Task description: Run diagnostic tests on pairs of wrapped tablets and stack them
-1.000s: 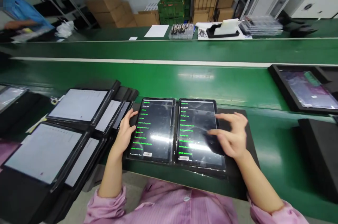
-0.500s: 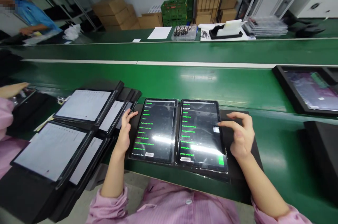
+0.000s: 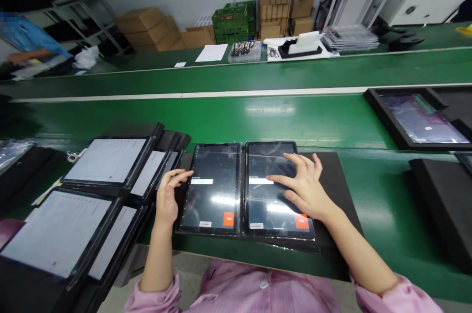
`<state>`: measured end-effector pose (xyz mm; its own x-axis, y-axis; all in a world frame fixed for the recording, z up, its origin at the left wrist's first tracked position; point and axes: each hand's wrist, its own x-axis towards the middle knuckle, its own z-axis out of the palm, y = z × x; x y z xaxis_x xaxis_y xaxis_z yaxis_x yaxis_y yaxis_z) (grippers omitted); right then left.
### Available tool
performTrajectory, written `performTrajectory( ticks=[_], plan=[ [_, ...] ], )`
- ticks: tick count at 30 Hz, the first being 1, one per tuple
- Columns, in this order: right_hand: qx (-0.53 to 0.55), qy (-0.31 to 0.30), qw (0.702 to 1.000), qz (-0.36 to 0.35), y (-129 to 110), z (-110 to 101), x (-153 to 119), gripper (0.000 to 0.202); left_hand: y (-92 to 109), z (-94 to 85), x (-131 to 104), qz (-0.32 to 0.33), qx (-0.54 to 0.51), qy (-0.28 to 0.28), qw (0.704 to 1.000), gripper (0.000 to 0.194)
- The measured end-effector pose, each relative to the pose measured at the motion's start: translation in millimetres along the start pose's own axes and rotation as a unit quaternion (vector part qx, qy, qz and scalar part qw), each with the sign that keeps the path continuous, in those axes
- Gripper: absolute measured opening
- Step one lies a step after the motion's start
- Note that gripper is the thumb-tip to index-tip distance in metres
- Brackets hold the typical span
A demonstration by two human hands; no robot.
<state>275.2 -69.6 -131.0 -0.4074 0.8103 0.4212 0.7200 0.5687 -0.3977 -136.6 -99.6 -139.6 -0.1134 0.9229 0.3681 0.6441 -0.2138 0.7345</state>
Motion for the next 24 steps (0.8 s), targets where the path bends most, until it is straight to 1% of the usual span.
performTrajectory(
  ticks=[2,5,7,9,11,12,14,16,18,21,22,23,24],
  plan=[
    [0.008,0.072,0.997,0.030,5,0,-3,0.083,-1,-1.6,-1,0.020,-0.007,0.003,1.000,0.084],
    [0.048,0.195,0.977,0.076,15,1,-8,0.085,-2,-1.7,-2,0.044,-0.023,0.014,0.999,0.090],
    [0.079,0.239,0.964,0.085,20,3,-10,0.085,-2,-0.7,-3,0.050,-0.028,0.018,0.998,0.093],
    [0.093,0.250,0.960,0.088,20,5,-9,0.087,-3,0.2,-2,0.036,-0.029,0.011,0.999,0.090],
    [0.094,0.244,0.961,0.091,19,6,-8,0.088,-6,-0.1,1,0.004,-0.040,0.005,0.999,0.086],
    [0.098,0.244,0.961,0.092,18,6,-8,0.087,-9,-0.9,2,-0.014,-0.047,0.007,0.999,0.087],
    [0.111,0.257,0.956,0.092,18,6,-6,0.084,-16,-3.8,5,-0.041,-0.063,0.021,0.997,0.097],
    [0.131,0.280,0.946,0.096,19,6,-5,0.079,-22,-8.3,6,-0.052,-0.069,0.035,0.996,0.108],
    [0.164,0.302,0.933,0.105,21,7,-4,0.075,-23,-14.2,5,-0.054,-0.068,0.036,0.996,0.110],
    [0.213,0.321,0.915,0.123,29,11,-3,0.069,-13,-25.8,3,-0.036,-0.052,0.019,0.998,0.102],
    [0.218,0.308,0.917,0.132,32,13,-2,0.067,-7,-29.8,5,-0.027,-0.048,0.011,0.998,0.097],
    [0.216,0.279,0.925,0.141,37,16,1,0.065,0,-33.2,10,-0.018,-0.042,0.000,0.999,0.092],
    [0.208,0.240,0.936,0.149,43,19,4,0.064,8,-35.3,17,-0.007,-0.028,-0.025,0.999,0.087]
  ],
)
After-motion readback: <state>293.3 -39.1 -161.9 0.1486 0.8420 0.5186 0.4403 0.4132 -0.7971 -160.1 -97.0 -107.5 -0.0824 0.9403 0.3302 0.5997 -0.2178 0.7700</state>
